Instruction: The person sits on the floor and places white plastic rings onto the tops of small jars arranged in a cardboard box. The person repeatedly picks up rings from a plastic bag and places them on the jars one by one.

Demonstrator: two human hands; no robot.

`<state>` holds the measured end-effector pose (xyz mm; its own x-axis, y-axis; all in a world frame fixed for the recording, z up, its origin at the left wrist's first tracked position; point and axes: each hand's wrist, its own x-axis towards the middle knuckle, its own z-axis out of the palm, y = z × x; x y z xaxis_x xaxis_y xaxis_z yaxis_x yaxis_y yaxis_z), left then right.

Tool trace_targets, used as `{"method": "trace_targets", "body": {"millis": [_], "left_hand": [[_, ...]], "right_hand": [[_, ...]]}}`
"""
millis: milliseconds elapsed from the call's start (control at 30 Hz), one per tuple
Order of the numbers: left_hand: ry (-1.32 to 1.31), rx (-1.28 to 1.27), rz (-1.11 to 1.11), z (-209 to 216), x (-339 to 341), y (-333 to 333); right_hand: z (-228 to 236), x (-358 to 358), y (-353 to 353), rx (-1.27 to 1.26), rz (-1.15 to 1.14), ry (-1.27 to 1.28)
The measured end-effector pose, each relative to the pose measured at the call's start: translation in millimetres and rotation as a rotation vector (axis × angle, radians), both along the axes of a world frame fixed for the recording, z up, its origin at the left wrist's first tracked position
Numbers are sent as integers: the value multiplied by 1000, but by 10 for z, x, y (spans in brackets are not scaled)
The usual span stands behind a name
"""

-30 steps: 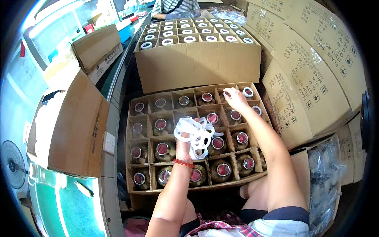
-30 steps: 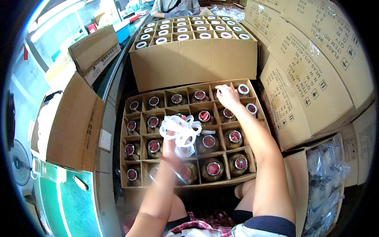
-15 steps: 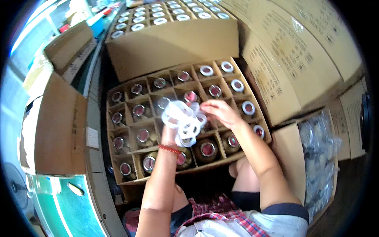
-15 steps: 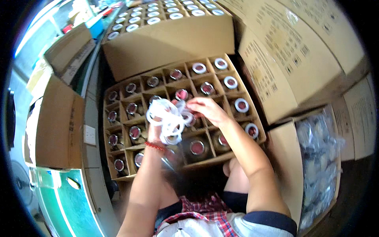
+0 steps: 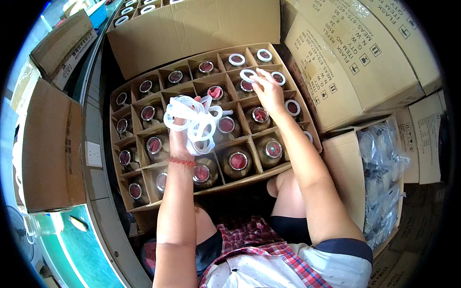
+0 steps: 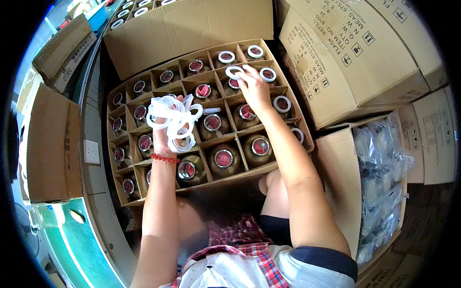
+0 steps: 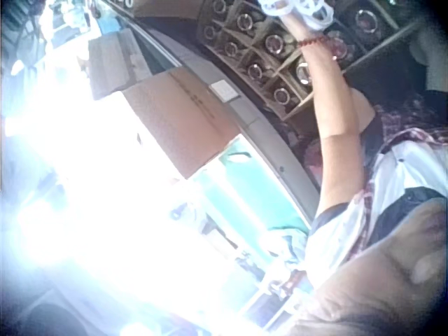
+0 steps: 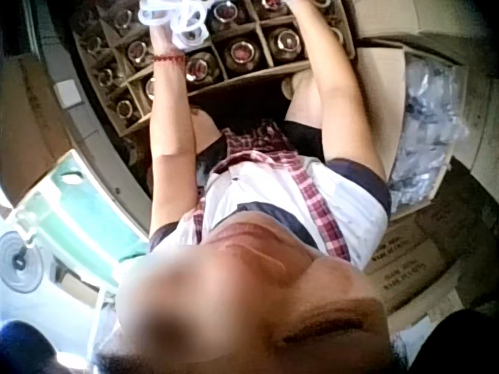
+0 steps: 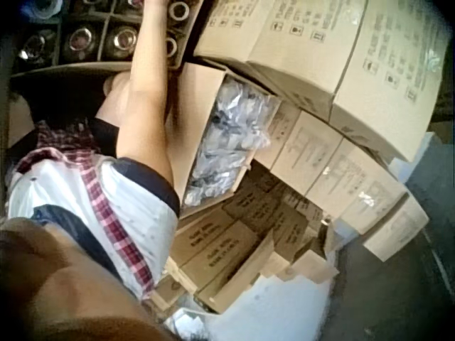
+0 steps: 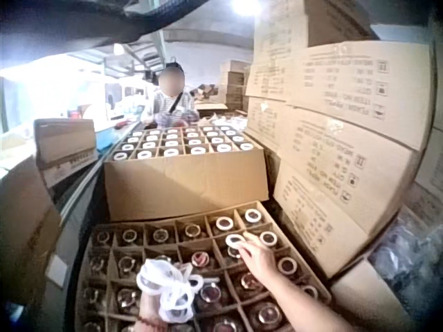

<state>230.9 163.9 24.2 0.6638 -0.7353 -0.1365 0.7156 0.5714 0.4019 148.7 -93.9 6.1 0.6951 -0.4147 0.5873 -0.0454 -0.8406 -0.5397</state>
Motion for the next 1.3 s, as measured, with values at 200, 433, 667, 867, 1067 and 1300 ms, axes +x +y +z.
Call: {"method": "trace_targets", "body": {"millis": [200,433,667,867,1067,1300], "left_hand": [[46,42,119,138,-75,-39],[88,12,117,84,-61,-62],[77,-50,38,-21,32,6],[38,-17,71,75,18,28],[11,-29,112,148,-3,21],[16,-38,102,149,15,70]], "right_hand": [[-180,-2,-58,-380,-73,354],[-124,41,-91,-367,-111,156],[-232,84,-65,-355,-103,305],[-77,67,-217,-478,16,622],[-135,-23,-518,-346,100,505],[-152,151,-214,-275,-170,544]]}}
